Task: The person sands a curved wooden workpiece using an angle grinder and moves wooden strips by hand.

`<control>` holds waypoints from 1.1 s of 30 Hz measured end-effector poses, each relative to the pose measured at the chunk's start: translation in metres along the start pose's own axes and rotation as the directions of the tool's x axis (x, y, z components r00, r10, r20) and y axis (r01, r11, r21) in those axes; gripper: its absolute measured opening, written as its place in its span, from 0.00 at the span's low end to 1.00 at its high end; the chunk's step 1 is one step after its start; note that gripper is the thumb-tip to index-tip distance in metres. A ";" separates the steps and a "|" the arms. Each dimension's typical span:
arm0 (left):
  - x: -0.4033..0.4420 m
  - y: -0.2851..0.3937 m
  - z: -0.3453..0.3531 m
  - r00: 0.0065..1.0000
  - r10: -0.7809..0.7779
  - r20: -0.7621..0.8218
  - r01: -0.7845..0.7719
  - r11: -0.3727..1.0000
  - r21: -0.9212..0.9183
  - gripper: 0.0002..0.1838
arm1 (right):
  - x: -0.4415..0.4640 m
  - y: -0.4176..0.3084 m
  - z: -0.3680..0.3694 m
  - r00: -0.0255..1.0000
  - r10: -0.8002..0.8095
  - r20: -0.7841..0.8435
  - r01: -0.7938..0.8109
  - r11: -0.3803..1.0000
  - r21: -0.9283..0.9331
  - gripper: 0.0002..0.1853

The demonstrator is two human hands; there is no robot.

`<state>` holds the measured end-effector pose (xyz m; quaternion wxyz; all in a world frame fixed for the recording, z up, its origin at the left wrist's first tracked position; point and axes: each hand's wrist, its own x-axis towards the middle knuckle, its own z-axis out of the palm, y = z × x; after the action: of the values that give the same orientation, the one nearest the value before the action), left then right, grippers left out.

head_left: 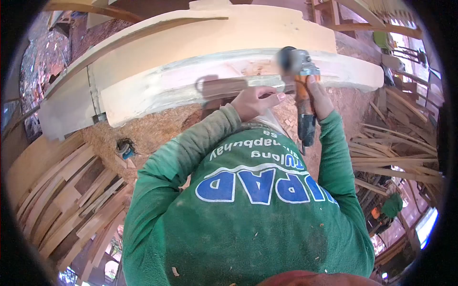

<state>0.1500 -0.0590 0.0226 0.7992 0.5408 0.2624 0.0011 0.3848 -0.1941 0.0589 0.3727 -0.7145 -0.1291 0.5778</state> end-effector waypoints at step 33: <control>-0.004 0.050 0.017 0.846 -0.524 0.096 0.474 0.660 -0.583 0.30 | -0.007 -0.025 0.094 0.991 -0.117 0.061 0.128 0.962 -0.240 0.28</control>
<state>0.1674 -0.0539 0.0719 0.8838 0.1738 0.4188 -0.1156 0.3026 -0.1453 0.0761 0.3144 -0.7320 -0.2514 0.5496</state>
